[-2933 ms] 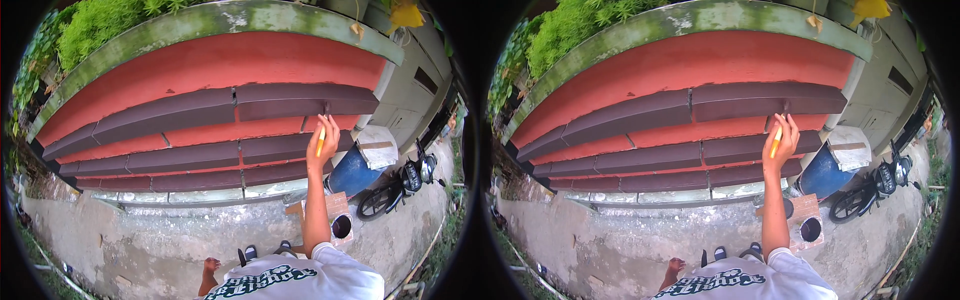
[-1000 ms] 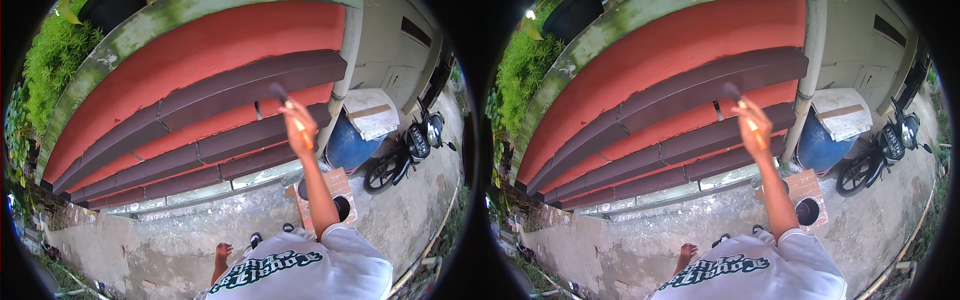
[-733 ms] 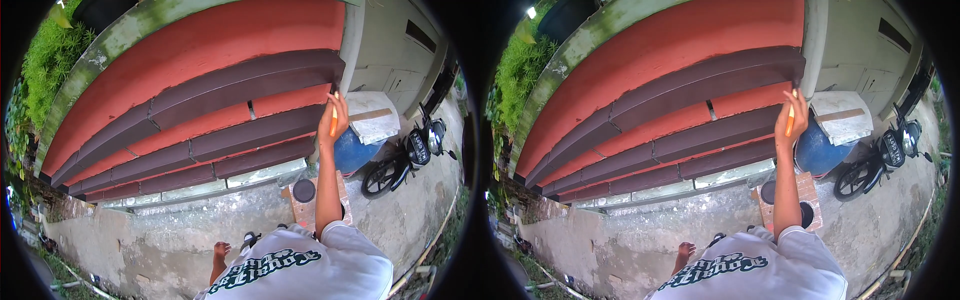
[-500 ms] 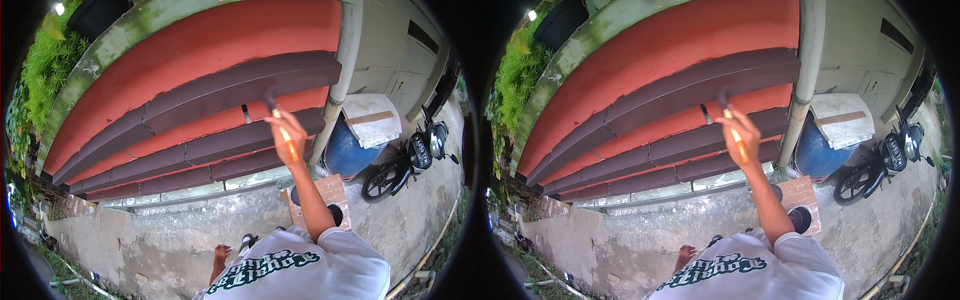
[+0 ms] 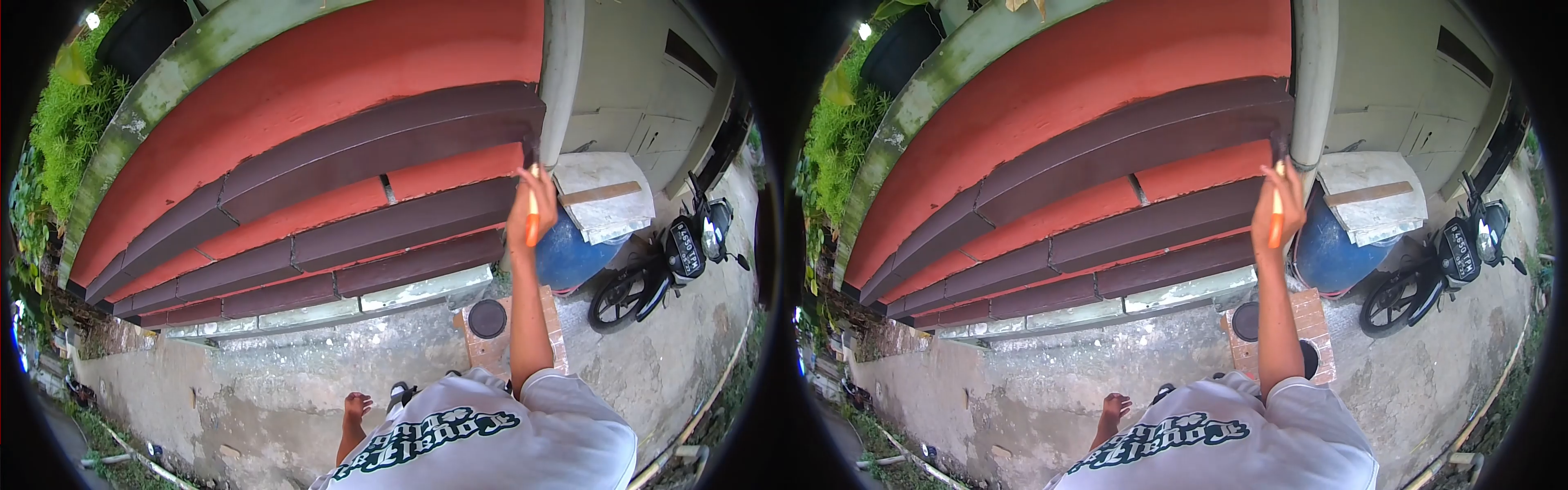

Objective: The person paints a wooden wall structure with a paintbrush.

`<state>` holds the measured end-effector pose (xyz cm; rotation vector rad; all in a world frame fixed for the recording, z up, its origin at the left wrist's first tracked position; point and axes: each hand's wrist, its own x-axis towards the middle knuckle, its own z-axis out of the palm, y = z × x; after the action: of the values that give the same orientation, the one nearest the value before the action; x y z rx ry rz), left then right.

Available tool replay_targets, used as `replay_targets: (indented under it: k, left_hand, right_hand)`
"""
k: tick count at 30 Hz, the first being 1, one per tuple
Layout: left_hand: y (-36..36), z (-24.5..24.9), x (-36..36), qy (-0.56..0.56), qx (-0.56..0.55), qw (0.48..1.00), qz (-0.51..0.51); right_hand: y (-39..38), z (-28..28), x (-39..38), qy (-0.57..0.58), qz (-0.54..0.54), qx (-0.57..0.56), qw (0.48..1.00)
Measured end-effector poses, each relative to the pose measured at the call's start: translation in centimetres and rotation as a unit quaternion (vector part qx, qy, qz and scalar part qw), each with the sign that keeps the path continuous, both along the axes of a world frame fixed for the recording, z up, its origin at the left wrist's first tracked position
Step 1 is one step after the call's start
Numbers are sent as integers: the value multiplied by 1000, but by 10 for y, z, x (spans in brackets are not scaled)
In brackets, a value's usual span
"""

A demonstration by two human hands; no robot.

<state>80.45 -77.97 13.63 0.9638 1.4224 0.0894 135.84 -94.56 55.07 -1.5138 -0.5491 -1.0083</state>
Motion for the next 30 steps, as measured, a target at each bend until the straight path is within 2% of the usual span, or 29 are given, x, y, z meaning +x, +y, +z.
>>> replay_targets:
  k: [2,4,6,9,12,13,14,15,18,20,23,24,25,27,30]
  left_hand:
    - [-6,3,-1,0,-1,1000,0]
    - [-14,11,0,12,-6,1000,3]
    - [-16,15,2,27,-17,999,0]
    - [-17,17,1,32,-9,999,2]
    - [-16,17,-3,29,-5,1000,9]
    - [-17,16,-6,28,-3,1000,9]
    - [-17,15,-8,27,0,1000,9]
    - [-16,17,-7,30,-1,999,12]
    - [-24,21,-12,45,-10,999,9]
    - [-28,18,-15,55,-19,998,-10]
    - [-28,22,-5,51,-20,998,-6]
    - [-29,23,-2,49,-15,999,-4]
    - [-27,22,-1,45,-15,999,-3]
    - [-19,14,5,34,-15,999,1]
    - [-20,24,15,29,4,1000,1]
  right_hand:
    - [25,-3,-23,-11,20,-35,999]
    - [49,-3,-53,-27,117,-53,991]
    - [61,-4,-73,-57,255,-94,961]
    - [59,-2,-70,-8,335,-106,936]
    - [26,1,-24,-6,202,-99,974]
    - [12,-3,-5,1,105,-113,988]
    - [-3,0,11,24,94,-16,995]
    - [-24,4,24,59,65,29,996]
    - [-61,29,32,21,-44,50,998]
    - [-58,40,24,19,-50,79,995]
    - [-30,43,8,-25,-26,-2,999]
    - [-11,42,-3,-25,16,-7,1000]
    - [7,43,-17,-28,-6,-48,998]
    - [38,41,-45,-38,68,-48,996]
    - [72,34,-78,-65,235,-38,969]
